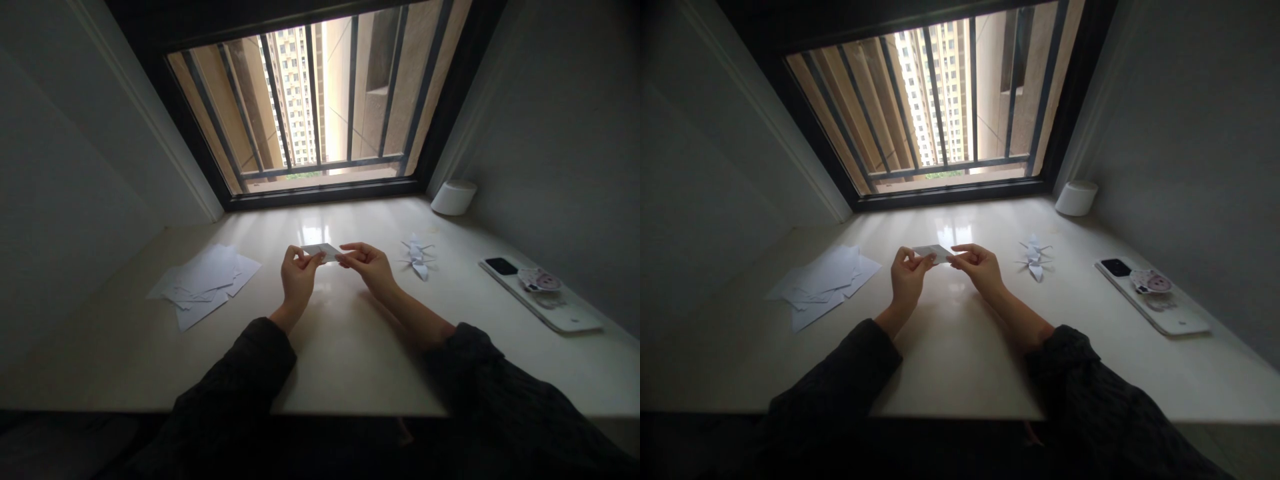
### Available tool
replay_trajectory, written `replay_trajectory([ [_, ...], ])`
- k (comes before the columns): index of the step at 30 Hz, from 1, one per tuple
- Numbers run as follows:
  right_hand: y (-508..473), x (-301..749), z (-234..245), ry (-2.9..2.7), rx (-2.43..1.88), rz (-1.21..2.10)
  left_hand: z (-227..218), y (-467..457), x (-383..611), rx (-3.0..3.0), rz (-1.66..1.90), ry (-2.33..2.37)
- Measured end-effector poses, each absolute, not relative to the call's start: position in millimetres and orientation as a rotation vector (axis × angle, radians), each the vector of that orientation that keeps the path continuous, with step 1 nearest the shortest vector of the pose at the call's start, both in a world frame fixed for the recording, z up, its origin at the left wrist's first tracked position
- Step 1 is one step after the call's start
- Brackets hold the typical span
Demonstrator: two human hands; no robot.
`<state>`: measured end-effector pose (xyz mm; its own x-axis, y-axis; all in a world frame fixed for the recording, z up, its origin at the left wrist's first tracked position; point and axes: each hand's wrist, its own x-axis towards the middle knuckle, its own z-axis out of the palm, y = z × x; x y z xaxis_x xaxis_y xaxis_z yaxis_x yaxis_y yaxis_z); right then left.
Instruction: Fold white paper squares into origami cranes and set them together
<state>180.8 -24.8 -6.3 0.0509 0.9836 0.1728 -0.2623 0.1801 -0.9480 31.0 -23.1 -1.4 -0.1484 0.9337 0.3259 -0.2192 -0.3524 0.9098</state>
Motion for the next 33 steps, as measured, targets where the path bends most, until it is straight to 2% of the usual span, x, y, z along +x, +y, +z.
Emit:
replay_trajectory([
  [24, -24, 165, -15, -0.891, -0.84, 1.291, -4, -28, 37, 1.309, 1.68, 0.976],
  [33, -26, 169, -11, -0.865, -0.796, 1.433, -1, -22, 34, 1.12, 1.684, 0.937],
])
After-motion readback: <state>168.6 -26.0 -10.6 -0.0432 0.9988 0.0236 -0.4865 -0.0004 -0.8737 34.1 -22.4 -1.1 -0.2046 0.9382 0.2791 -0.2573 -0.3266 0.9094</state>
